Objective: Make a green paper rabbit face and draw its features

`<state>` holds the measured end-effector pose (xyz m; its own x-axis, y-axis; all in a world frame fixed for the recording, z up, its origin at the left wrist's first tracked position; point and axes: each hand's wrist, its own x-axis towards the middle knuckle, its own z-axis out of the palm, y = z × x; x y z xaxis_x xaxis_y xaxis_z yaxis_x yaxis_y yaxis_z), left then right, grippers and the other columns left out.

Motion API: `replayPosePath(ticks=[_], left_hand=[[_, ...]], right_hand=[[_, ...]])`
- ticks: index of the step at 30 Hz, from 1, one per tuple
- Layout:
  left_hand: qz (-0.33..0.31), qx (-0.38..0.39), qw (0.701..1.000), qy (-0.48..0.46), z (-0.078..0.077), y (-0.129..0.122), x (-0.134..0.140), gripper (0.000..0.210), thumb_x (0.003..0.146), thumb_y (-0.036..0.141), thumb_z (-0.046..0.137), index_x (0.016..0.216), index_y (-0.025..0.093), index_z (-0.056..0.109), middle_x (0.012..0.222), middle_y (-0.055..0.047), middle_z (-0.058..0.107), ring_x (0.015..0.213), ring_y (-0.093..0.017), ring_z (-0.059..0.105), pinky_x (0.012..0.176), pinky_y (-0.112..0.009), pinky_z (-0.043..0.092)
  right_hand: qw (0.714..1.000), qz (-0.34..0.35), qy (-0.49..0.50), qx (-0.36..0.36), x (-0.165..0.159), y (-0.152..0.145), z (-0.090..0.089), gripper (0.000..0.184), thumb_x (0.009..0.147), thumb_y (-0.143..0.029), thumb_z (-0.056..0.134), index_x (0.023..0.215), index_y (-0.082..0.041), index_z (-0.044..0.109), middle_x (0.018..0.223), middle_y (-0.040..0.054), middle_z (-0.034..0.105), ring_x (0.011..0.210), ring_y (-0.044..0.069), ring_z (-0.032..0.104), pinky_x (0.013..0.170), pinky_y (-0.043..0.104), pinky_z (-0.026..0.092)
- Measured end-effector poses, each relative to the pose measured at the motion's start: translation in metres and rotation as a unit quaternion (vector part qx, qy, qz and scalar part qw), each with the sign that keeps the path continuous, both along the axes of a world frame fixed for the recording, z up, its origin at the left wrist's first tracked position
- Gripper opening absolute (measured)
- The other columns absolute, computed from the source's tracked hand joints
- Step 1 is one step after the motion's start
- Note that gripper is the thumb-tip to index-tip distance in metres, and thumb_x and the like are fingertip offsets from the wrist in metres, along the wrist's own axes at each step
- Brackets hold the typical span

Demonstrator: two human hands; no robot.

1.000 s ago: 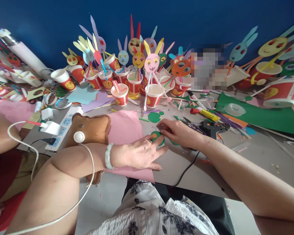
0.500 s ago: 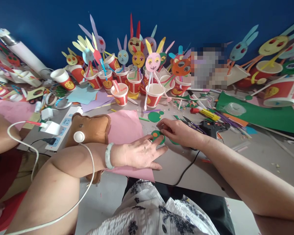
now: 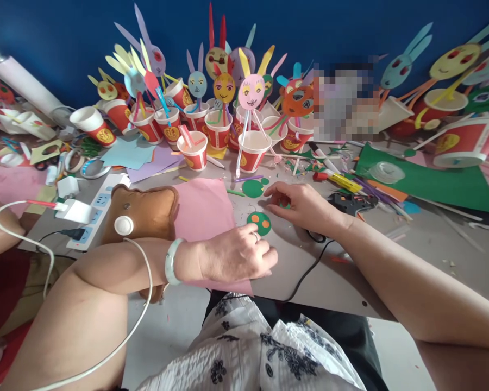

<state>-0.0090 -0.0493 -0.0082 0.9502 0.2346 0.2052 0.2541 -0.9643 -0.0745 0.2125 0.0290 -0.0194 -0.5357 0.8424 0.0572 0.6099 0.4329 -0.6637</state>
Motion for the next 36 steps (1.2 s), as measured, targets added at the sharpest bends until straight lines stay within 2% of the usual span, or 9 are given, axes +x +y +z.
replayPosePath(ticks=[2, 5, 10, 15, 18, 22, 26, 31, 36], left_hand=[[0.061, 0.01, 0.998, 0.006, -0.002, 0.002, -0.001, 0.019, 0.1, 0.028, 0.059, 0.087, 0.014, 0.065, 0.079, -0.006, 0.067, 0.077, -0.021, 0.064, 0.086, -0.039, 0.045], [0.121, 0.003, 0.992, 0.032, -0.002, 0.004, -0.002, 0.023, 0.099, 0.033, 0.062, 0.091, 0.013, 0.068, 0.091, -0.012, 0.071, 0.091, -0.026, 0.066, 0.094, -0.044, 0.046], [0.129, -0.032, 0.989, 0.065, 0.0, -0.001, -0.004, 0.032, 0.1, 0.043, 0.062, 0.095, 0.012, 0.07, 0.102, -0.013, 0.071, 0.106, -0.03, 0.066, 0.107, -0.046, 0.043], [0.13, -0.043, 0.99, 0.045, 0.001, -0.005, -0.004, 0.049, 0.095, 0.053, 0.067, 0.113, 0.008, 0.069, 0.123, -0.018, 0.067, 0.122, -0.032, 0.06, 0.111, -0.043, 0.041], [0.141, -0.051, 0.988, 0.042, 0.004, -0.001, -0.007, 0.05, 0.096, 0.054, 0.066, 0.115, 0.007, 0.068, 0.123, -0.018, 0.066, 0.114, -0.031, 0.062, 0.104, -0.043, 0.044], [0.2, -0.023, 0.979, 0.034, 0.005, 0.012, -0.017, 0.032, 0.099, 0.043, 0.062, 0.089, 0.014, 0.07, 0.095, -0.01, 0.066, 0.1, -0.029, 0.061, 0.101, -0.048, 0.043], [0.211, 0.009, 0.977, 0.037, 0.002, 0.024, -0.026, 0.025, 0.099, 0.026, 0.057, 0.078, 0.017, 0.068, 0.079, -0.006, 0.061, 0.085, -0.024, 0.058, 0.095, -0.046, 0.043], [0.193, 0.01, 0.98, 0.048, 0.001, 0.026, -0.025, 0.02, 0.1, 0.021, 0.054, 0.094, 0.016, 0.072, 0.086, -0.007, 0.063, 0.088, -0.024, 0.06, 0.097, -0.045, 0.041], [0.146, 0.013, 0.987, 0.072, -0.005, 0.025, -0.026, 0.028, 0.101, 0.019, 0.05, 0.12, 0.014, 0.069, 0.104, -0.011, 0.064, 0.1, -0.027, 0.06, 0.1, -0.045, 0.04]], right_hand=[[0.999, 0.008, -0.01, 0.045, 0.002, 0.002, 0.001, 0.016, 0.086, -0.035, 0.065, 0.096, -0.022, 0.068, 0.08, 0.0044, 0.073, 0.071, 0.02, 0.066, 0.069, 0.032, 0.049], [0.997, 0.017, 0.005, 0.069, 0.003, 0.003, 0.0, 0.015, 0.087, -0.033, 0.063, 0.094, -0.021, 0.069, 0.083, 0.0061, 0.074, 0.075, 0.02, 0.069, 0.072, 0.033, 0.053], [0.997, 0.021, 0.016, 0.067, 0.002, 0.002, -0.001, 0.011, 0.088, -0.031, 0.062, 0.09, -0.021, 0.068, 0.084, 0.0059, 0.076, 0.076, 0.021, 0.071, 0.073, 0.033, 0.054], [0.994, 0.03, 0.001, 0.108, 0.004, 0.006, -0.002, 0.01, 0.088, -0.031, 0.061, 0.088, -0.022, 0.067, 0.08, 0.0059, 0.075, 0.075, 0.022, 0.071, 0.075, 0.035, 0.053], [0.991, 0.028, -0.016, 0.132, 0.006, 0.01, -0.003, 0.011, 0.089, -0.032, 0.061, 0.088, -0.023, 0.066, 0.081, 0.0062, 0.075, 0.078, 0.024, 0.071, 0.08, 0.038, 0.052], [0.991, 0.026, -0.038, 0.123, 0.009, 0.012, -0.003, 0.013, 0.09, -0.035, 0.061, 0.088, -0.024, 0.067, 0.085, 0.0078, 0.076, 0.082, 0.026, 0.071, 0.082, 0.04, 0.051], [0.992, 0.039, -0.053, 0.107, 0.008, 0.012, 0.0, 0.014, 0.09, -0.035, 0.061, 0.085, -0.025, 0.069, 0.085, 0.0084, 0.076, 0.085, 0.027, 0.069, 0.083, 0.041, 0.049], [0.992, 0.108, -0.042, 0.055, 0.006, 0.01, 0.003, 0.019, 0.089, -0.036, 0.06, 0.079, -0.025, 0.072, 0.083, 0.0077, 0.077, 0.079, 0.024, 0.067, 0.08, 0.038, 0.049], [0.99, 0.132, -0.055, 0.016, 0.003, 0.007, 0.001, 0.022, 0.091, -0.037, 0.06, 0.079, -0.023, 0.073, 0.081, 0.0065, 0.077, 0.076, 0.021, 0.067, 0.079, 0.036, 0.049]])
